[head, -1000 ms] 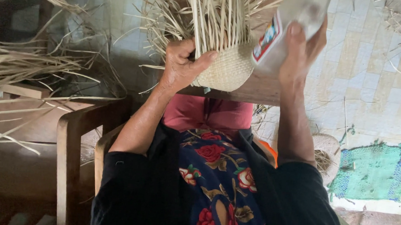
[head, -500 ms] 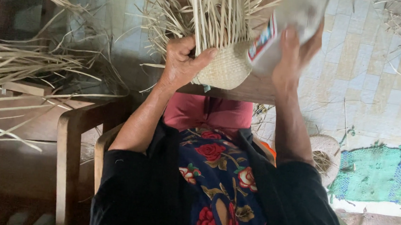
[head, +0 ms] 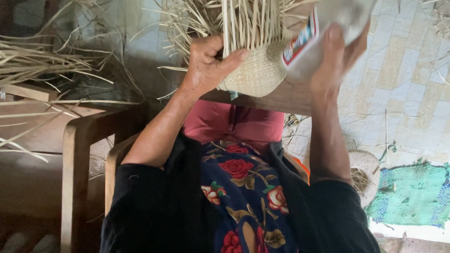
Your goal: The person weaves together thin strips of plant material to form a basket shape, occasionally rubbing a glass bottle against the surface.
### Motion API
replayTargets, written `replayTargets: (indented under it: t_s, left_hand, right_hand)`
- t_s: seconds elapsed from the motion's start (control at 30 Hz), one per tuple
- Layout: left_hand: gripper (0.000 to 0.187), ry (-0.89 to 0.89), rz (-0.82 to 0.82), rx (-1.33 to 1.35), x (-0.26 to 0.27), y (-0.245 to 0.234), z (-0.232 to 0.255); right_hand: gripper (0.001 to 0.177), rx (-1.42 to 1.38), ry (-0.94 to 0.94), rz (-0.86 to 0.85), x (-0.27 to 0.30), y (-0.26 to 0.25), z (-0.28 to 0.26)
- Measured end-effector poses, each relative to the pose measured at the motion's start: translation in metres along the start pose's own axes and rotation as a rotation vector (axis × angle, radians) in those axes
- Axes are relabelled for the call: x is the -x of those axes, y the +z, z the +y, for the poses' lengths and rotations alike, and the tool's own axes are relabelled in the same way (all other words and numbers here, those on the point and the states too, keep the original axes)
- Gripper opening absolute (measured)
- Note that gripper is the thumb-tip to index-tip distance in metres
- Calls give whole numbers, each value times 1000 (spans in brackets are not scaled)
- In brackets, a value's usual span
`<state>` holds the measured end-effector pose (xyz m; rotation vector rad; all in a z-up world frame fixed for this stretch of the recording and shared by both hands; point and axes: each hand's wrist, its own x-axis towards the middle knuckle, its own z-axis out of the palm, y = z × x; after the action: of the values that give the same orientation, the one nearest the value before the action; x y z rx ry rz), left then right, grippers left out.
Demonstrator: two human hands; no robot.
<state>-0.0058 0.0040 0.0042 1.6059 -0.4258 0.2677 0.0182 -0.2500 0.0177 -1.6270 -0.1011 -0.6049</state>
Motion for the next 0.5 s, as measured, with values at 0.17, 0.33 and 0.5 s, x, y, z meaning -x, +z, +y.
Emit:
replayTargets:
  t_s: [0.17,0.33,0.5]
  left_hand:
    - [52,-53,17,82,-2,3,0]
    - [47,-22,15,47,-3,1,2]
    - [40,56,0,29,-4,0,0]
  right_hand:
    - [85,-326,229,227,-18,16,42]
    - [66,-27,-3,213,54,-11,-11]
    - [85,204,-177,126,44,-3,-2]
